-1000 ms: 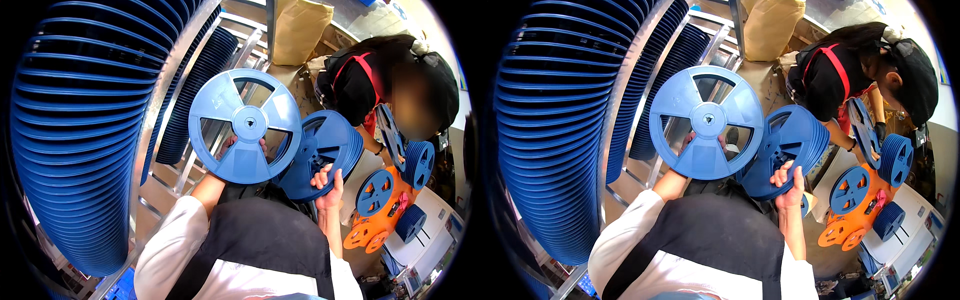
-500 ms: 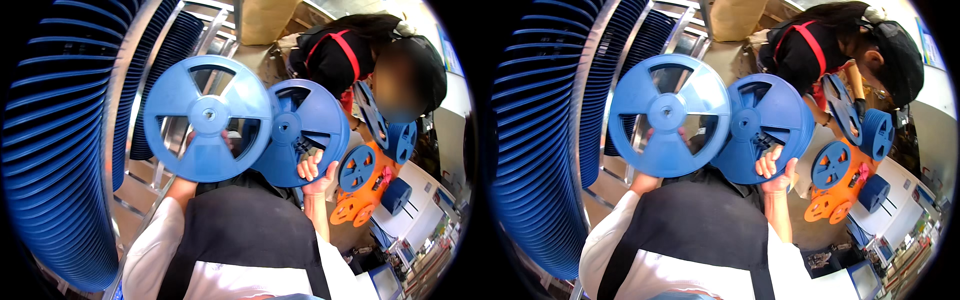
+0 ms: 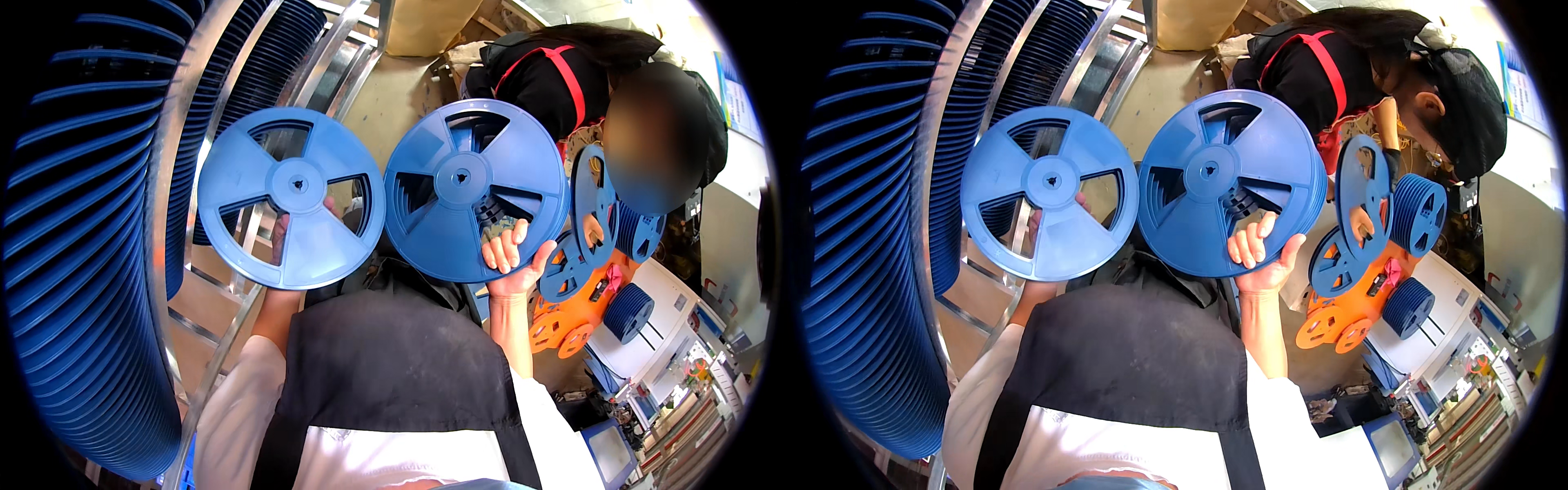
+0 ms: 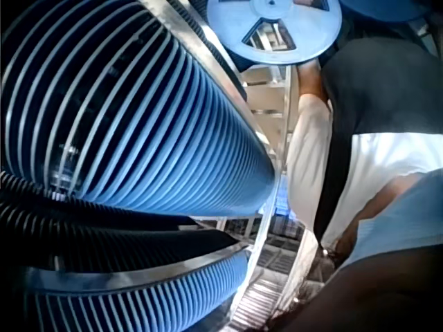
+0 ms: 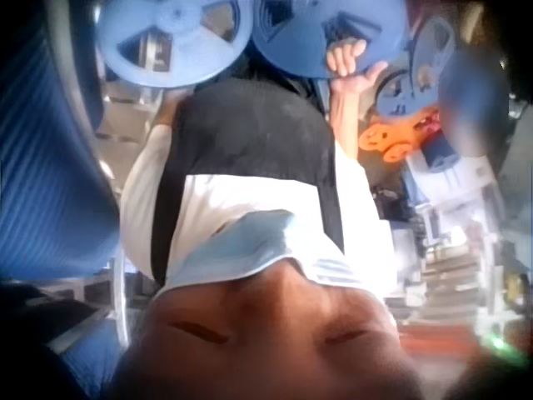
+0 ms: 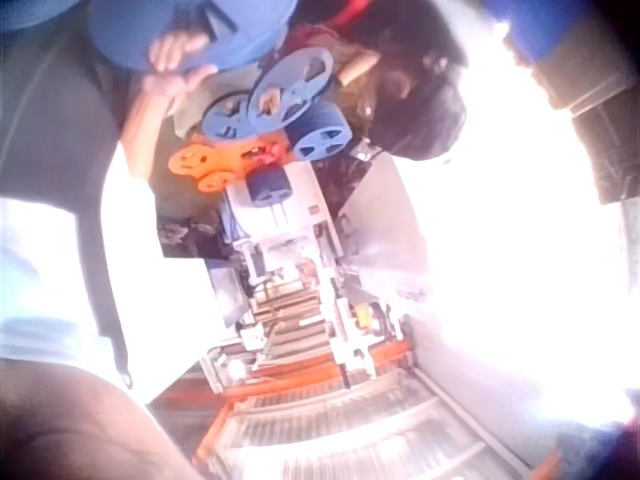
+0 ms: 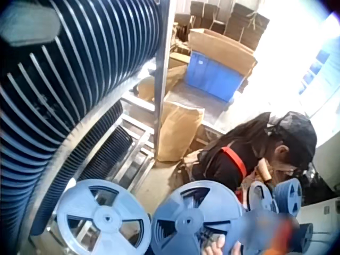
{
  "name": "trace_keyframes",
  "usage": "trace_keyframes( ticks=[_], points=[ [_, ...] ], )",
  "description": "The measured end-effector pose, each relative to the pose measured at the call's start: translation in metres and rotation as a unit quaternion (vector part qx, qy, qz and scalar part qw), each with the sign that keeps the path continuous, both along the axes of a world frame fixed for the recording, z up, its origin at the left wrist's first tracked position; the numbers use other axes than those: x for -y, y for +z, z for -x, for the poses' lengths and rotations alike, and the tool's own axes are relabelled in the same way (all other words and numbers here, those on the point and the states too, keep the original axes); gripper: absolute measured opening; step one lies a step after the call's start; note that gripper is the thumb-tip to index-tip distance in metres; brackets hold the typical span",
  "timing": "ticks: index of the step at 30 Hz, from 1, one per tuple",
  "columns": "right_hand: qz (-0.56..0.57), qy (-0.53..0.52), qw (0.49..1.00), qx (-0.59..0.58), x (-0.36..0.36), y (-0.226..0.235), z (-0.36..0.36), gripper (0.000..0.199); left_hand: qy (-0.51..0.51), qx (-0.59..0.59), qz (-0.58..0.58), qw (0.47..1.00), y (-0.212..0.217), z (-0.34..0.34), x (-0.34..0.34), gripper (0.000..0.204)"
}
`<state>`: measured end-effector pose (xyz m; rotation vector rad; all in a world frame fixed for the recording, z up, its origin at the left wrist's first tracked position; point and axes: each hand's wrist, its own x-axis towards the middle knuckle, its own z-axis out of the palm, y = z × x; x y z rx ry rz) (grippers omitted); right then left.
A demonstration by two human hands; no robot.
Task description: The person repeatedly picks up blue plastic spools from a wooden table and stacks them onto a metal rack. They handle the spools one at a time, aligning them carefully before placing them on the growing stack.
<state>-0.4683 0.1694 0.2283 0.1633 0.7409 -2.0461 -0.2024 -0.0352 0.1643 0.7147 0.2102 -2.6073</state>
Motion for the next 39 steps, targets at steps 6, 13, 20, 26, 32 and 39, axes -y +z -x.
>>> trace_keyframes(
  ticks=[6,13,20,26,32,39],
  points=[
    [-0.029,0.05,0.997,-0.055,0.027,0.004,-0.004,0.052,-0.16,0.207,0.123,0.957,0.006,0.031,0.02,0.046],
    [-0.161,0.207,0.95,-0.169,0.068,0.007,-0.067,0.055,-0.38,0.242,0.444,0.774,-0.015,0.104,-0.007,0.047],
    [-0.171,0.274,0.933,-0.162,0.073,0.012,-0.08,0.04,-0.406,0.164,0.426,0.792,-0.027,0.113,-0.022,0.039],
    [-0.284,0.279,0.892,-0.214,0.079,0.015,-0.072,0.044,-0.367,0.09,0.333,0.864,-0.034,0.114,-0.018,0.034],
    [-0.274,0.258,0.915,-0.148,0.063,0.004,-0.059,0.041,-0.302,0.062,0.132,0.942,0.001,0.102,0.001,0.032],
    [-0.291,0.144,0.944,-0.056,0.041,-0.008,-0.032,0.038,-0.223,-0.053,-0.102,0.968,-0.011,0.077,0.048,0.058]
  ],
)
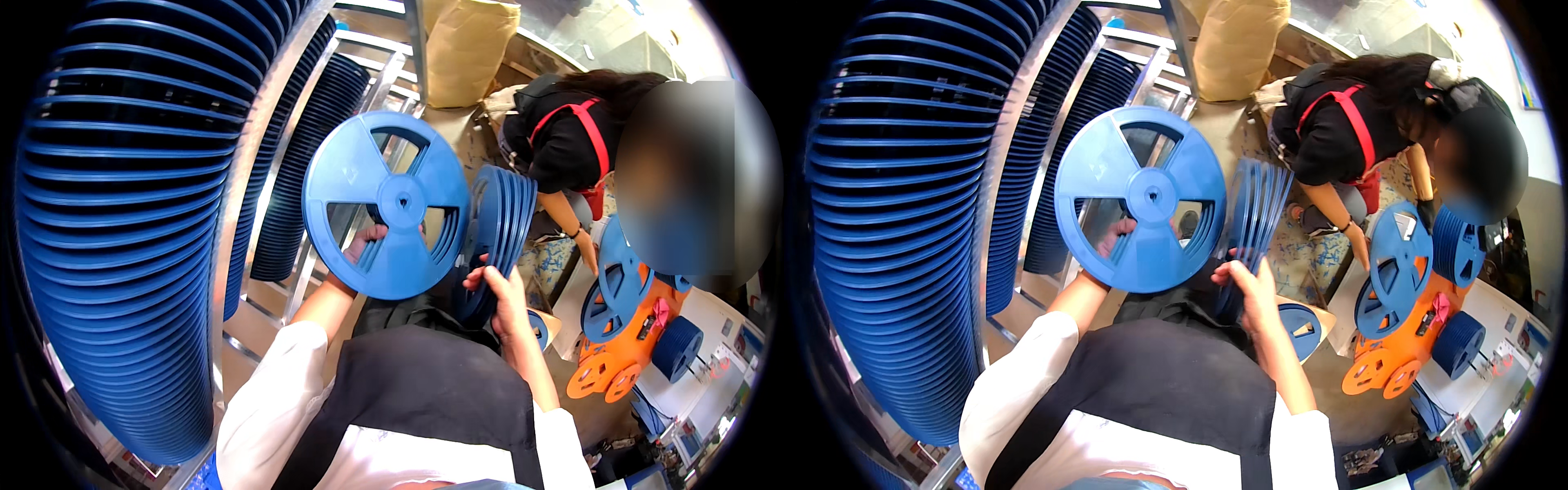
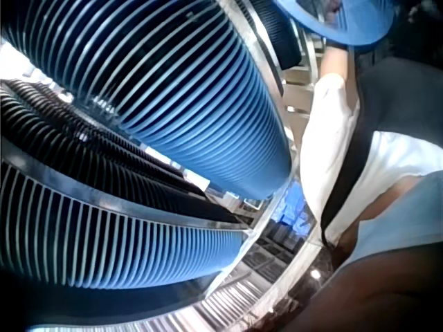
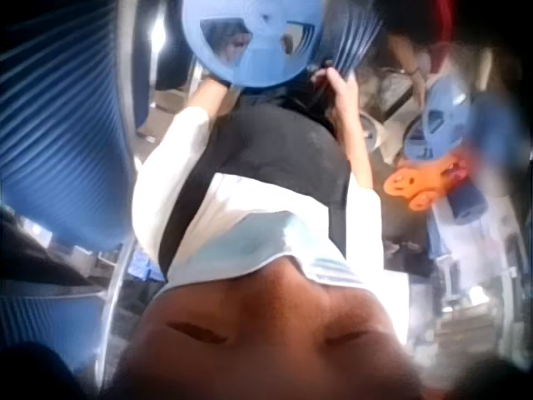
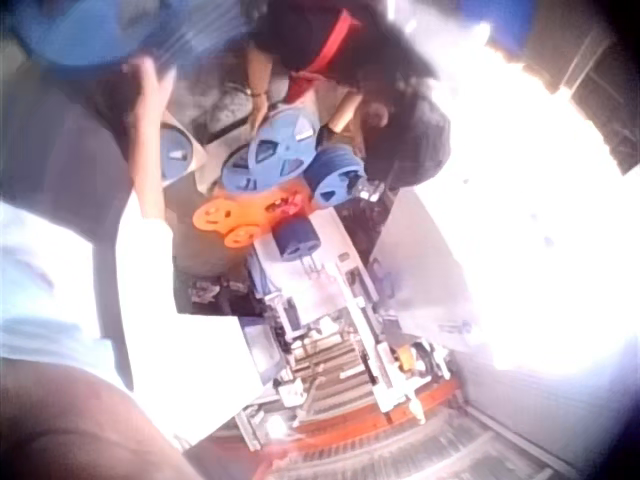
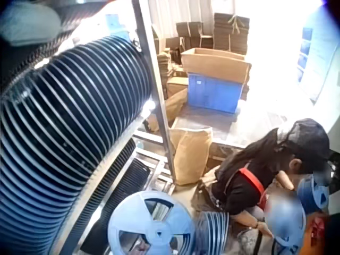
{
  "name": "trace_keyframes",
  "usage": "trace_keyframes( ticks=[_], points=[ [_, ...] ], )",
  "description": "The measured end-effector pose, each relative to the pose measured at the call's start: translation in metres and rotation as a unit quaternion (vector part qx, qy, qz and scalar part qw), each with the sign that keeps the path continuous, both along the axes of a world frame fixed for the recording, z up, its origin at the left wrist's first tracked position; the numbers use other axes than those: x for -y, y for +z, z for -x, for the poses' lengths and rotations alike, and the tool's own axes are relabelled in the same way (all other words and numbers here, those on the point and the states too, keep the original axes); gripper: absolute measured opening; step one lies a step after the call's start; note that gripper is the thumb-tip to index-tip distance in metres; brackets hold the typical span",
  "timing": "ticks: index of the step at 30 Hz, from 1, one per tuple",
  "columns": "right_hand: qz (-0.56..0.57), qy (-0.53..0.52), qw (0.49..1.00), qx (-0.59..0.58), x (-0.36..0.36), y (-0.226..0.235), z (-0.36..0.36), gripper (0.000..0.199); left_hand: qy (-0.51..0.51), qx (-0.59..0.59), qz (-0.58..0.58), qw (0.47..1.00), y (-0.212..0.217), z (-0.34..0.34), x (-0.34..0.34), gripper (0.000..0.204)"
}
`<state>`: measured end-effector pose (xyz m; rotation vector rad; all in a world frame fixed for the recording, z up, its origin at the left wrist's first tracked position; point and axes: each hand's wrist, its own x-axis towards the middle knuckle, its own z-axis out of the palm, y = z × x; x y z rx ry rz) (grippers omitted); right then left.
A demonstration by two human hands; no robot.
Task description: The person repeatedly picks up blue plastic spools from a wooden table and stacks them onto a metal rack. They handle the spools one at a time, aligning them carefully before placing them on the growing stack.
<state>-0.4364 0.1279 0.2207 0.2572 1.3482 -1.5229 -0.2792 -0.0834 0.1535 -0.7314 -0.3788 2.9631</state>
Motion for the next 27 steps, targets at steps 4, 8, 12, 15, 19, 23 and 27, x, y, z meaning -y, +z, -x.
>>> trace_keyframes(
  ticks=[4,8,12,15,19,23,27],
  points=[
    [0.001,-0.032,0.998,0.052,-0.006,-0.017,0.01,0.033,0.056,-0.077,0.098,0.991,0.005,0.012,0.002,0.065],
    [0.005,-0.039,0.998,0.055,-0.018,-0.024,0.013,0.032,0.109,-0.047,0.134,0.984,0.003,0.019,-0.005,0.068],
    [0.015,-0.036,0.997,0.069,-0.025,-0.028,0.019,0.032,0.114,-0.109,-0.055,0.986,-0.004,0.027,-0.006,0.07],
    [0.025,-0.028,0.996,0.075,-0.025,-0.033,0.021,0.032,0.13,-0.039,0.119,0.984,-0.003,0.026,-0.004,0.078],
    [0.048,-0.009,0.996,0.075,-0.019,-0.035,0.029,0.033,0.156,-0.065,0.149,0.974,0.007,0.038,0.002,0.074],
    [0.08,0.032,0.994,0.066,0.001,-0.031,0.048,0.031,0.189,0.067,0.232,0.952,0.0,0.04,0.012,0.064],
    [0.086,0.077,0.992,0.059,0.023,-0.036,0.064,0.031,0.191,0.106,0.302,0.928,-0.004,0.056,0.035,0.043]
  ],
)
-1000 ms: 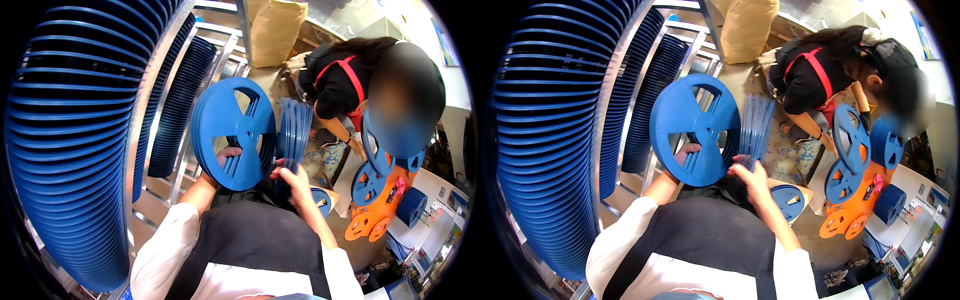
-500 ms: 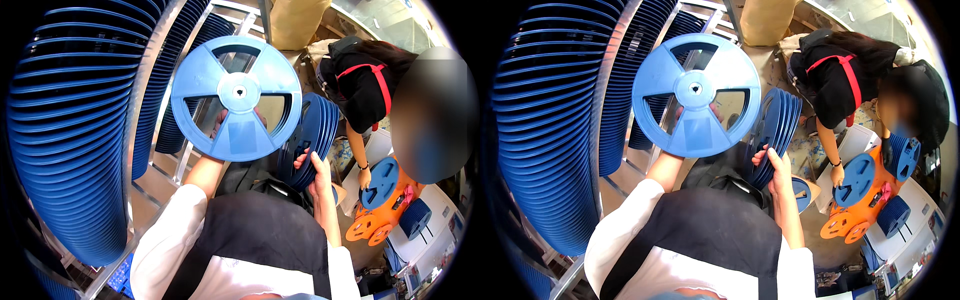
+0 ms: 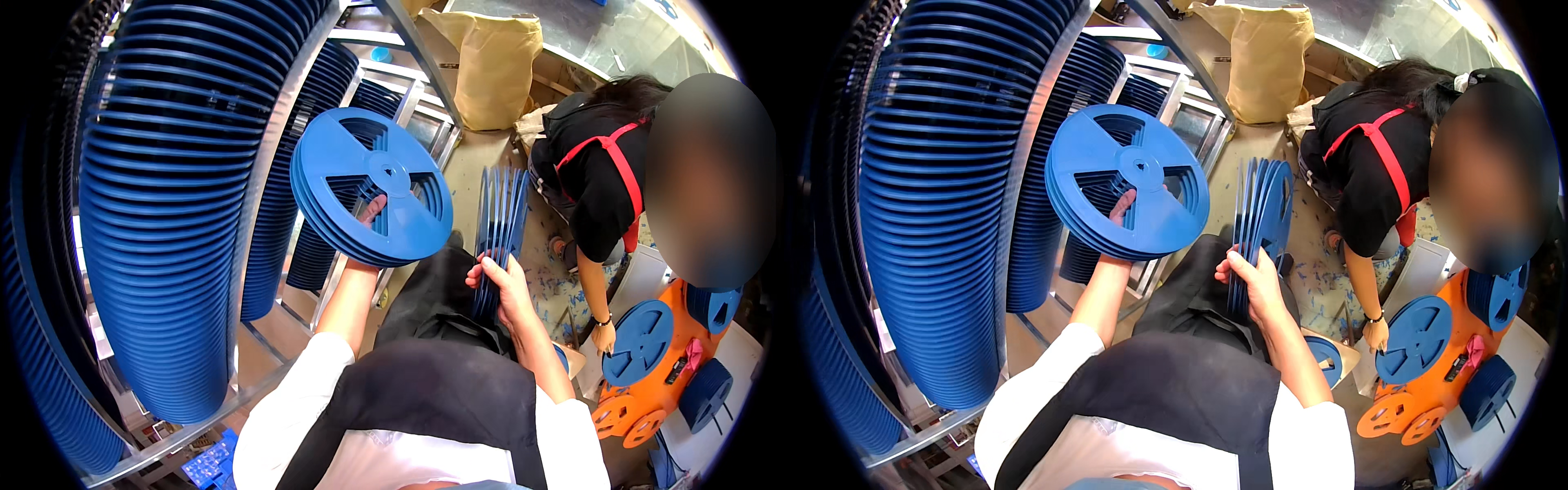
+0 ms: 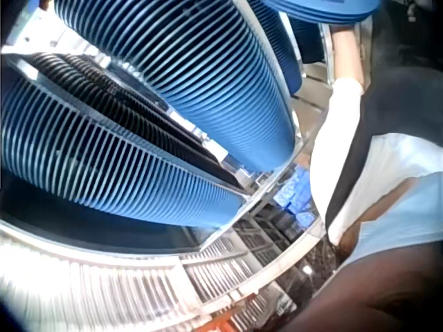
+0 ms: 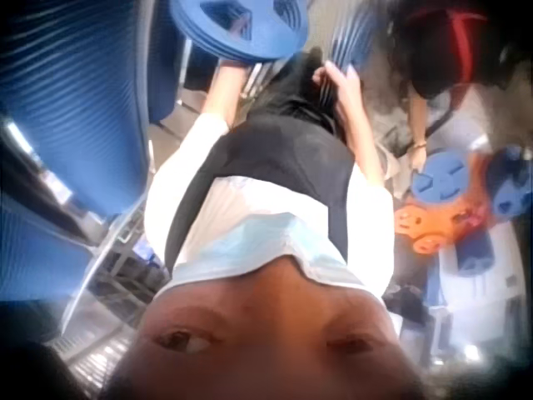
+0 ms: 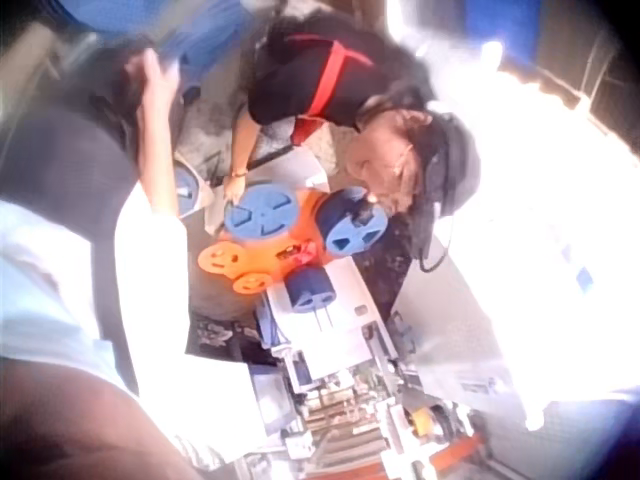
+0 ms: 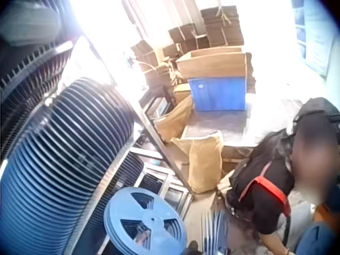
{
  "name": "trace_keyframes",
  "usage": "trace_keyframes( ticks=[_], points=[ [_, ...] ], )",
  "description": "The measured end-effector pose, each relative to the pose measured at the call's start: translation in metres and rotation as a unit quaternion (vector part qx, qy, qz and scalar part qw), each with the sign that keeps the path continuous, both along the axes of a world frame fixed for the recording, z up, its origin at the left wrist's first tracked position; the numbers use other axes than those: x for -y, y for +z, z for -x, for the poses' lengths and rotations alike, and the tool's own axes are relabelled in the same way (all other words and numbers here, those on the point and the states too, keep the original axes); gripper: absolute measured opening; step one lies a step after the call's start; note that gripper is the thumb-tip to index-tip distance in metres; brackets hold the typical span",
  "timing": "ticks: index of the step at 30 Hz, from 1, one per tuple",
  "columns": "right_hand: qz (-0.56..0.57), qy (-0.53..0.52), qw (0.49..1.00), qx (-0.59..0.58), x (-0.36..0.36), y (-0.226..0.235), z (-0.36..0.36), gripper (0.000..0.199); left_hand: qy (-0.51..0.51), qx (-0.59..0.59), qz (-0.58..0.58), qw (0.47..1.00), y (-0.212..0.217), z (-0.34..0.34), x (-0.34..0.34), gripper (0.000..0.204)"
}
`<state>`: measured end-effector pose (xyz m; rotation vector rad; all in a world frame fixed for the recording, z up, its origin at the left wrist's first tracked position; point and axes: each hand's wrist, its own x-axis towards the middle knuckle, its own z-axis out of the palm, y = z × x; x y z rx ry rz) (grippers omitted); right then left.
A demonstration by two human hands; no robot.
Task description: The person repeatedly picks up blue plastic spools from a wooden table and stacks them onto a metal rack. They handle the spools one at a time, aligning them carefully before placing them on the growing stack.
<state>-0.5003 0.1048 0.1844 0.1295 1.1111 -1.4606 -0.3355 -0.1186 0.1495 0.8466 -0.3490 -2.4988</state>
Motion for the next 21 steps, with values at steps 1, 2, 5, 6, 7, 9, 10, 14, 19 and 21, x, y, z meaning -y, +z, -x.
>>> trace_keyframes(
  ticks=[1,2,5,6,7,9,10,14,19,21],
  points=[
    [0.003,0.007,1.0,0.004,0.004,-0.004,0.003,0.032,0.006,0.034,0.013,0.999,-0.004,0.005,0.009,0.041],
    [-0.003,0.01,1.0,0.013,0.008,-0.005,0.005,0.032,0.018,0.055,0.026,0.998,-0.008,0.011,0.018,0.04],
    [-0.024,0.022,0.999,0.04,0.018,-0.014,0.012,0.032,0.077,0.15,0.048,0.985,0.005,0.054,0.039,0.034],
    [-0.034,0.022,0.998,0.047,0.021,-0.019,0.012,0.032,0.045,0.176,0.044,0.982,-0.001,0.058,0.052,0.032],
    [-0.038,0.029,0.997,0.056,0.028,-0.022,0.013,0.032,0.019,0.174,0.036,0.984,-0.001,0.06,0.066,0.031],
    [-0.057,0.04,0.996,0.053,0.04,-0.03,0.016,0.031,-0.013,0.172,-0.003,0.985,0.0,0.077,0.091,0.029],
    [-0.057,0.028,0.996,0.058,0.048,-0.034,0.018,0.03,0.0,0.182,0.004,0.983,-0.005,0.09,0.101,0.03],
    [-0.063,0.01,0.996,0.067,0.078,-0.035,0.03,0.031,0.062,0.224,0.056,0.971,-0.005,0.123,0.123,0.04],
    [-0.063,-0.007,0.995,0.078,0.105,-0.042,0.046,0.037,0.08,0.243,0.028,0.966,-0.012,0.142,0.142,0.05],
    [-0.059,-0.008,0.994,0.086,0.113,-0.046,0.049,0.037,0.089,0.23,0.022,0.969,-0.006,0.149,0.142,0.058]
  ],
)
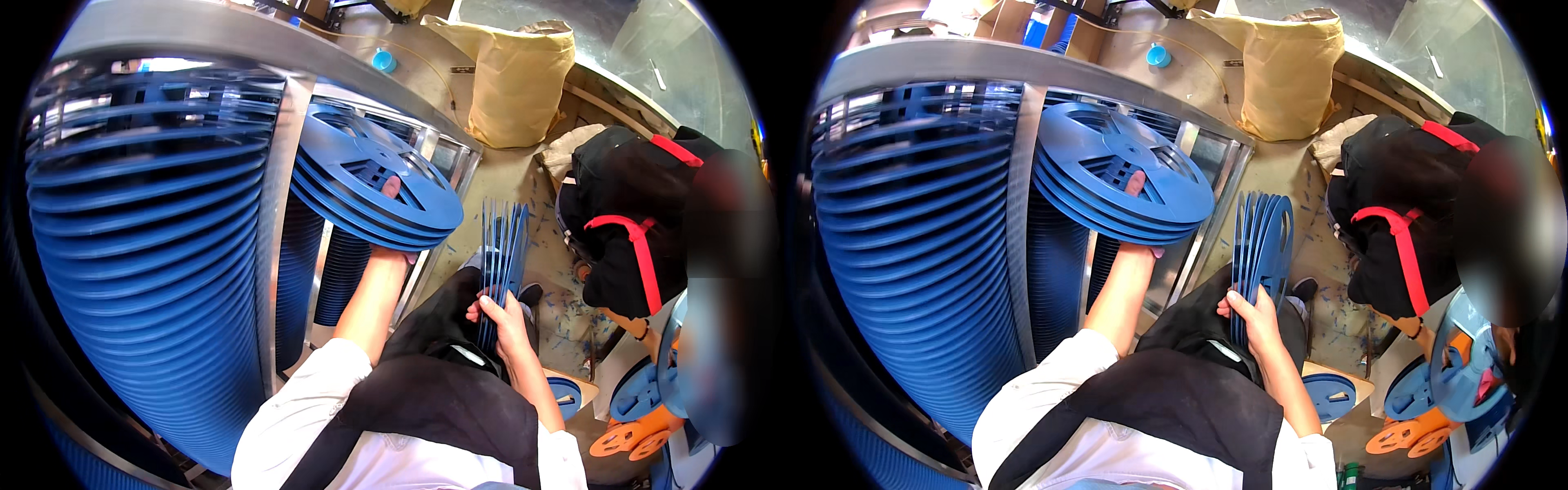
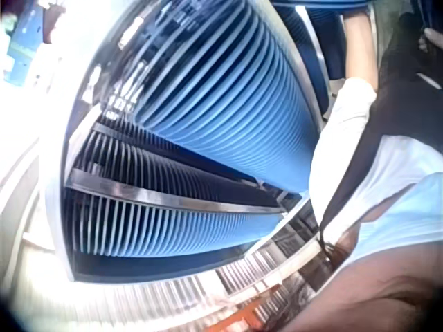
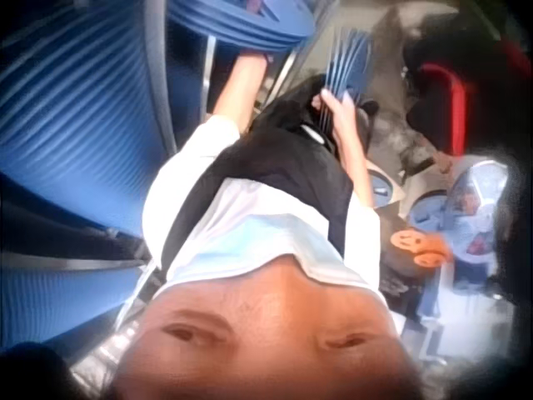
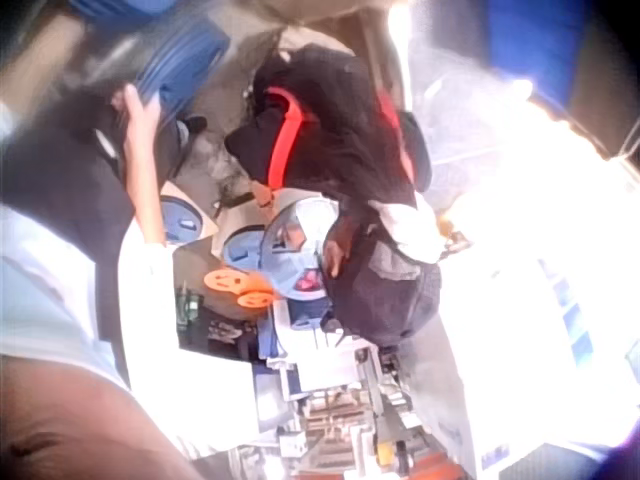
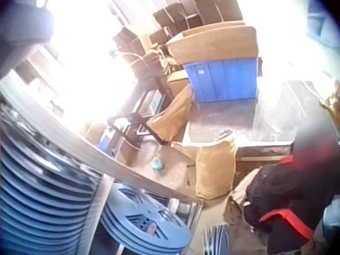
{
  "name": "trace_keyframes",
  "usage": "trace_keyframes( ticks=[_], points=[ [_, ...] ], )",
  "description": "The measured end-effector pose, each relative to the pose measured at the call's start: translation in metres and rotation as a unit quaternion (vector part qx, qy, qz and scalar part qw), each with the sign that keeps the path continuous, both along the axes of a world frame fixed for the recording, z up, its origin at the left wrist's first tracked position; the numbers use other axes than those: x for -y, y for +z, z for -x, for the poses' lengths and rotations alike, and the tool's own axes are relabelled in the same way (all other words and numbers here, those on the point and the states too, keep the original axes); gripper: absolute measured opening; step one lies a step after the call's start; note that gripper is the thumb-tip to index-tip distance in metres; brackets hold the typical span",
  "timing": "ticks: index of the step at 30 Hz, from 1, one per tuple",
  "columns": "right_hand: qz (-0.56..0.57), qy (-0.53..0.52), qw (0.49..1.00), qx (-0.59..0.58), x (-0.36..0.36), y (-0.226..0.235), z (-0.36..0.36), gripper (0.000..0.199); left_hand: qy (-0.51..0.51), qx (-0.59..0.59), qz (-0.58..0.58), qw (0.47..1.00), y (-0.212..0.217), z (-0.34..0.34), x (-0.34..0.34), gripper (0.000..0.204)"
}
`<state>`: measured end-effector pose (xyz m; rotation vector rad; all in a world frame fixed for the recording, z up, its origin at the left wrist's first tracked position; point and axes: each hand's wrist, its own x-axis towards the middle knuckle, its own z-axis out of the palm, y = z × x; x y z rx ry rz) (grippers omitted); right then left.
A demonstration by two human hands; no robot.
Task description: The person repeatedly picks up blue plastic spools from a wooden table and stacks them onto a metal rack. They handle the spools one at a time, aligning them carefully before placing them on the growing stack.
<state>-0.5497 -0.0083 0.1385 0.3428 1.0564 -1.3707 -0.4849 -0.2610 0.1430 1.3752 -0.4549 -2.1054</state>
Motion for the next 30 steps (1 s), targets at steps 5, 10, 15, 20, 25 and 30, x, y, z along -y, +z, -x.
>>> trace_keyframes(
  ticks=[5,10,15,20,25,30],
  points=[
    [-0.008,0.001,1.0,0.002,0.018,-0.003,0.009,0.04,0.048,0.001,0.041,0.998,0.011,0.032,0.001,0.071],
    [-0.009,0.012,1.0,0.008,0.027,-0.004,0.02,0.04,0.084,0.008,0.042,0.996,0.019,0.055,0.008,0.077],
    [-0.029,0.016,0.999,0.004,0.031,-0.006,0.027,0.037,0.096,-0.012,0.023,0.995,0.023,0.07,0.013,0.077],
    [-0.031,0.011,0.999,0.011,0.029,-0.012,0.032,0.037,0.107,0.001,0.01,0.994,0.02,0.064,0.01,0.074],
    [-0.031,0.02,0.999,0.013,0.033,-0.012,0.039,0.037,0.136,0.018,0.008,0.991,0.021,0.072,0.02,0.062],
    [-0.032,0.014,0.999,0.007,0.038,-0.014,0.04,0.036,0.145,-0.042,-0.021,0.988,0.003,0.079,0.053,0.051]
  ],
)
